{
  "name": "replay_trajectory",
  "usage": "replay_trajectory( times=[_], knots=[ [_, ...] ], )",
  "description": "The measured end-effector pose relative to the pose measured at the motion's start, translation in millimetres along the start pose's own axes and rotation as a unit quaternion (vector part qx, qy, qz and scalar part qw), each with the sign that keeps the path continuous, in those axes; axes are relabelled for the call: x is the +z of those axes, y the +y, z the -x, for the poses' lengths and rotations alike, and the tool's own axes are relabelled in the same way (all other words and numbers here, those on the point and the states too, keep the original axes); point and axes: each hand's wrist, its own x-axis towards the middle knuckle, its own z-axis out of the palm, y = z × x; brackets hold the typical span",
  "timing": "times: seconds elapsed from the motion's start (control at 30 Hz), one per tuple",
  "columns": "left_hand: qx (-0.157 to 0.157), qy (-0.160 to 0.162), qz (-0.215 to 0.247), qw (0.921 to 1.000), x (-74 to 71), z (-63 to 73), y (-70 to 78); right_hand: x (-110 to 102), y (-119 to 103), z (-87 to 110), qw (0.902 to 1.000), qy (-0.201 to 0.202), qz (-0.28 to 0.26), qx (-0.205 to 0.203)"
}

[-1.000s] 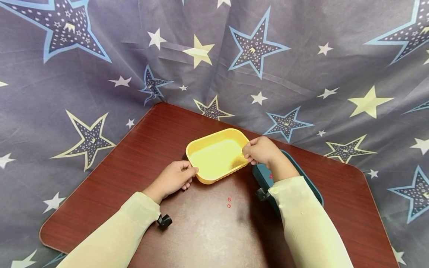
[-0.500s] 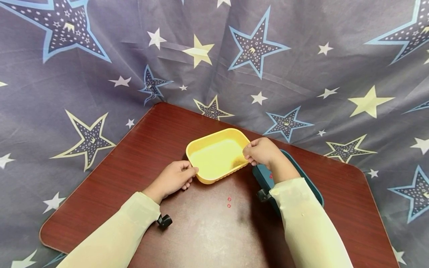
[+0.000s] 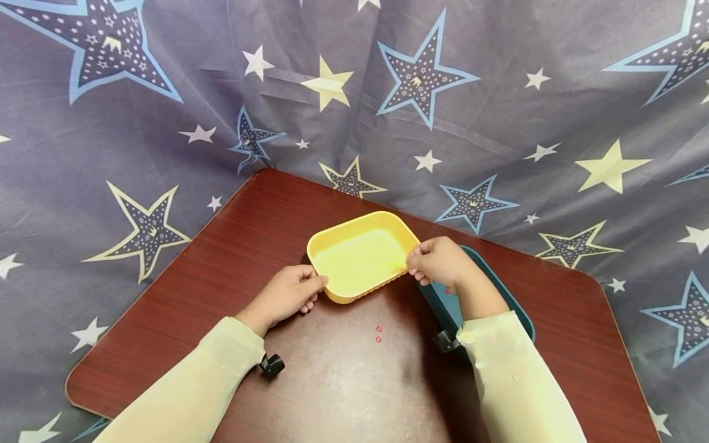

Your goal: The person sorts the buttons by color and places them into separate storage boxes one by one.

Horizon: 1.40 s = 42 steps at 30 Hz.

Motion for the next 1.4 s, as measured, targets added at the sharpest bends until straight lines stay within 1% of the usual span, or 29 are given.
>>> replay_trajectory(
  times=[0.2,0.37,0.57,0.8,1.1,1.4],
  knots=[
    [-0.003,0.002,-0.003,1.0,0.1,0.2,-0.4,10,7,10.6,0.9998,-0.014,-0.002,-0.017],
    [-0.001,0.003,-0.003,1.0,-1.1,0.6,0.9,21,12,19.1,0.9994,-0.014,0.007,-0.031],
    [-0.006,0.003,-0.003,1.0,-2.6,1.2,1.5,35,15,28.1,0.9983,-0.019,0.01,-0.055],
    [-0.007,0.002,-0.002,1.0,-1.5,0.8,2.5,51,18,39.1,0.9963,-0.025,0.037,-0.073],
    [-0.005,0.002,0.004,1.0,-0.7,1.2,3.7,69,30,38.7,0.9951,-0.024,0.061,-0.074],
    [-0.005,0.0,0.003,1.0,0.7,1.2,3.1,86,44,36.2,0.9926,-0.012,0.073,-0.096]
  ],
)
